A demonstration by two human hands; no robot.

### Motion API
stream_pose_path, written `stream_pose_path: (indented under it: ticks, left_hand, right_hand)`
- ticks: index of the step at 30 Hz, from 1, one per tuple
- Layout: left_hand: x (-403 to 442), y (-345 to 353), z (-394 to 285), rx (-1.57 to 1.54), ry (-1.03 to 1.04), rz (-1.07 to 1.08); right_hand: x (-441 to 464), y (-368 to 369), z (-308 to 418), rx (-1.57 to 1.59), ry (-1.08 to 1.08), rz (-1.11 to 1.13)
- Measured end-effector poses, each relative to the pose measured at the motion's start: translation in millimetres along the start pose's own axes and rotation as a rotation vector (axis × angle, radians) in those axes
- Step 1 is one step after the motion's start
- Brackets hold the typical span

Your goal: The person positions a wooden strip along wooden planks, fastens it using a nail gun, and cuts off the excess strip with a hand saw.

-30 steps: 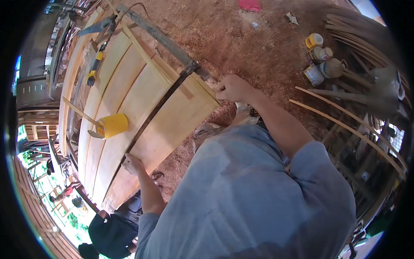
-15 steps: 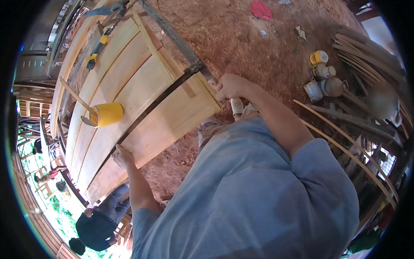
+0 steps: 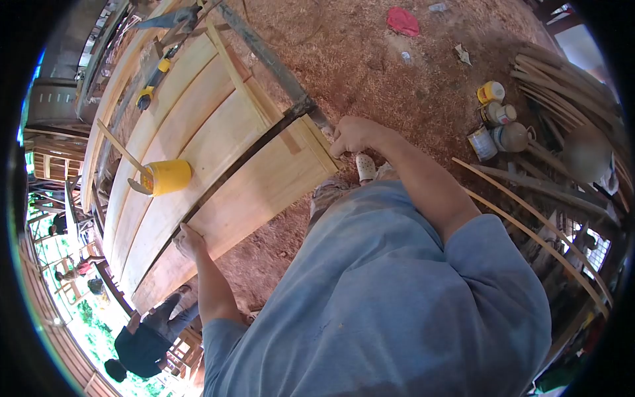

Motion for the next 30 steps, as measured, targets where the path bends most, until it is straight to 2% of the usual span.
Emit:
stream_pose_path:
  ticks: [7, 16, 28, 30]
  left_hand:
    - [-2.8, -3.1, -2.9, -0.019, 0.002, -0.004]
    - [-5.2, -4.7, -3.0, -0.046, -0.017, -0.002]
    - [1.8, 1.7, 3.6, -0.023, -0.017, -0.004]
    - [1.6, 0.1, 0.9, -0.024, -0.016, -0.006]
  right_hand:
    - [-5.5, 4.3, -1.7, 0.127, 0.033, 0.024]
    - [-3.7, 1.4, 5.8, 0.047, -0.044, -0.008]
    - [-7.3, 0.8, 6.7, 0.007, -0.026, -0.022]
    - [-9.1, 0.0, 5.5, -0.022, 0.036, -0.015]
Point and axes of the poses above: each hand's wrist, its own x-axis towards the middle knuckle, its own y-axis out of the palm, z = x × y, the point moved 6 cm from there along x, towards the middle knuckle, and after that the axes turned 3 degrees about -x, right-handed, at the moved point
